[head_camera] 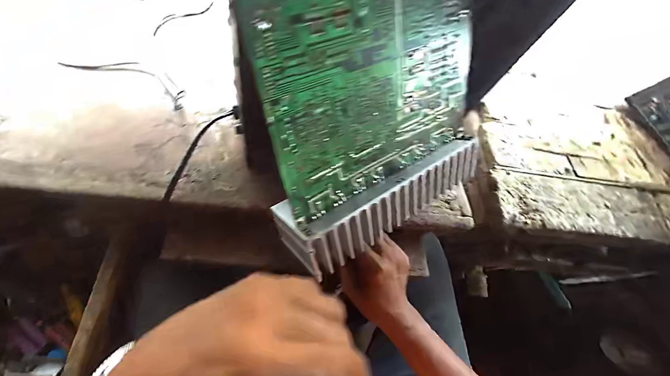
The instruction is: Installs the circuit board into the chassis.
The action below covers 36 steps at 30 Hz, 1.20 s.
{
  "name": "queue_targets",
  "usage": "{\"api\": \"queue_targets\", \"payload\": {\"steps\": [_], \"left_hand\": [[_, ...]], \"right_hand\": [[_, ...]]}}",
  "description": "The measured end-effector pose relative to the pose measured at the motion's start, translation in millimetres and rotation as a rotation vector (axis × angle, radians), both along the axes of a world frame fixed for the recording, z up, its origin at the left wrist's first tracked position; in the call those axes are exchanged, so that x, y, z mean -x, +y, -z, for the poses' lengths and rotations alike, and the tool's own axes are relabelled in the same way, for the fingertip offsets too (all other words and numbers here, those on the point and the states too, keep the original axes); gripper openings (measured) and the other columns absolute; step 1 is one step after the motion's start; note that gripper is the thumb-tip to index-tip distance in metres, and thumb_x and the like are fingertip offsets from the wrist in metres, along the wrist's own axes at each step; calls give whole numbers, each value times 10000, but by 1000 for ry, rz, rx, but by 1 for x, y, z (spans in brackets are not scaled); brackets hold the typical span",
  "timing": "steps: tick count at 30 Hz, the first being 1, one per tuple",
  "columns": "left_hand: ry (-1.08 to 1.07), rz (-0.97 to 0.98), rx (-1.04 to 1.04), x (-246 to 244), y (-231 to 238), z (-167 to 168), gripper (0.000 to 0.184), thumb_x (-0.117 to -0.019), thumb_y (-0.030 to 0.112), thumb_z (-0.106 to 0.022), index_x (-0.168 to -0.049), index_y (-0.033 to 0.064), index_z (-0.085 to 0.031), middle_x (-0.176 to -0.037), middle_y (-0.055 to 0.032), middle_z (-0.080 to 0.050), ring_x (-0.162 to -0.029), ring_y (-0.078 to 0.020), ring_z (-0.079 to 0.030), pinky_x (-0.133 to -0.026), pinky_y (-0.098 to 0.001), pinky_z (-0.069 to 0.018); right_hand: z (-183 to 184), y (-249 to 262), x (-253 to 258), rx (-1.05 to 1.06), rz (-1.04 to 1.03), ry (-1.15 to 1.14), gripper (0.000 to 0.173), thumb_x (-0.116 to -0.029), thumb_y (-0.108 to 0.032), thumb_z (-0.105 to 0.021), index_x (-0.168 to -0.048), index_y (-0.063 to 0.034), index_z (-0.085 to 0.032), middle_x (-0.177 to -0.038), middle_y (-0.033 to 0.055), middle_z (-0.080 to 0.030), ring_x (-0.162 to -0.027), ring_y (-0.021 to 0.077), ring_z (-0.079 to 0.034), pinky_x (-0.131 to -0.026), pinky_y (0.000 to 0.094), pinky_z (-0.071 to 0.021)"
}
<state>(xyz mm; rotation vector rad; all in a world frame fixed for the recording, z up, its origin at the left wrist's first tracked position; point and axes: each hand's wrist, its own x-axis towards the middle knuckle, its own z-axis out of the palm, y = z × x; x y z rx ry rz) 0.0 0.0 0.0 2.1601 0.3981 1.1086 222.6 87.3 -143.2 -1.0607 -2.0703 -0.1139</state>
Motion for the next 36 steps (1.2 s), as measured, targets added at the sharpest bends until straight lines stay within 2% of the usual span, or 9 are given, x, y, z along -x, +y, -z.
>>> {"api": "queue_targets", "payload": {"steps": [3,5,7,10,12,15,21,30,36], "left_hand": [[47,-77,203,0,-23,47,441,-916,552,-711,-924,111,-720,-833,13,-694,-822,-83,-651,-765,-270,-543],[112,-393,238,3,-48,84,420,-904,564,-722,-946,146,-728,-887,30,-714,-878,-87,-669,-808,-297,-563],[283,-855,200,11,-74,118,446,-897,605,-703,-995,171,-743,-1044,9,-728,-1069,-147,-662,-953,-383,-549],[502,-1313,182,31,-110,161,582,-895,617,-664,-1156,99,-708,-1393,-148,-610,-1384,-362,-471,-1166,-559,-328],[491,-1428,184,37,-129,188,635,-908,624,-630,-1328,148,-616,-1556,-164,-464,-1483,-374,-349,-1217,-545,-245],[362,-1480,111,31,-135,217,558,-988,520,-561,-1438,191,-546,-1625,-162,-368,-1527,-378,-272,-1249,-537,-209],[337,-1512,206,26,-137,215,577,-984,481,-586,-1427,113,-564,-1642,-113,-351,-1526,-332,-273,-1244,-527,-206],[321,-1519,253,26,-138,212,564,-966,461,-605,-1427,140,-565,-1656,-69,-330,-1534,-292,-258,-1248,-495,-208],[291,-1522,242,25,-140,210,559,-962,464,-616,-1414,137,-574,-1647,-79,-343,-1530,-299,-267,-1249,-498,-209]], "right_hand": [[0,1,-1,49,-28,19,186,-889,-213,-675,-968,-77,-774,-950,121,-758,-888,280,-737,-754,456,-607],[-1,1,-2,56,-44,29,192,-905,-207,-662,-1001,-76,-766,-967,114,-755,-904,275,-734,-764,446,-608],[0,0,-4,55,-37,20,177,-898,-205,-655,-970,-84,-762,-948,108,-748,-892,274,-730,-757,436,-607],[1,0,-3,67,-22,10,153,-895,-193,-668,-945,-95,-775,-956,100,-750,-897,263,-730,-764,422,-608],[2,-1,-3,74,-8,6,141,-899,-201,-676,-921,-102,-773,-941,104,-746,-880,264,-729,-743,422,-607],[4,1,-2,59,1,-4,152,-889,-212,-670,-843,-84,-739,-804,87,-680,-781,263,-689,-653,413,-572],[2,0,-14,81,-86,43,153,-963,-189,-672,-914,-55,-729,-884,120,-670,-868,285,-682,-711,420,-576],[-4,-1,-50,180,-315,185,242,-973,-109,-679,-1198,-44,-741,-1055,138,-690,-997,233,-674,-855,369,-579],[-5,-5,-70,88,-305,383,149,-930,-50,-718,-1068,-15,-763,-991,113,-676,-933,177,-663,-802,291,-577]]}}
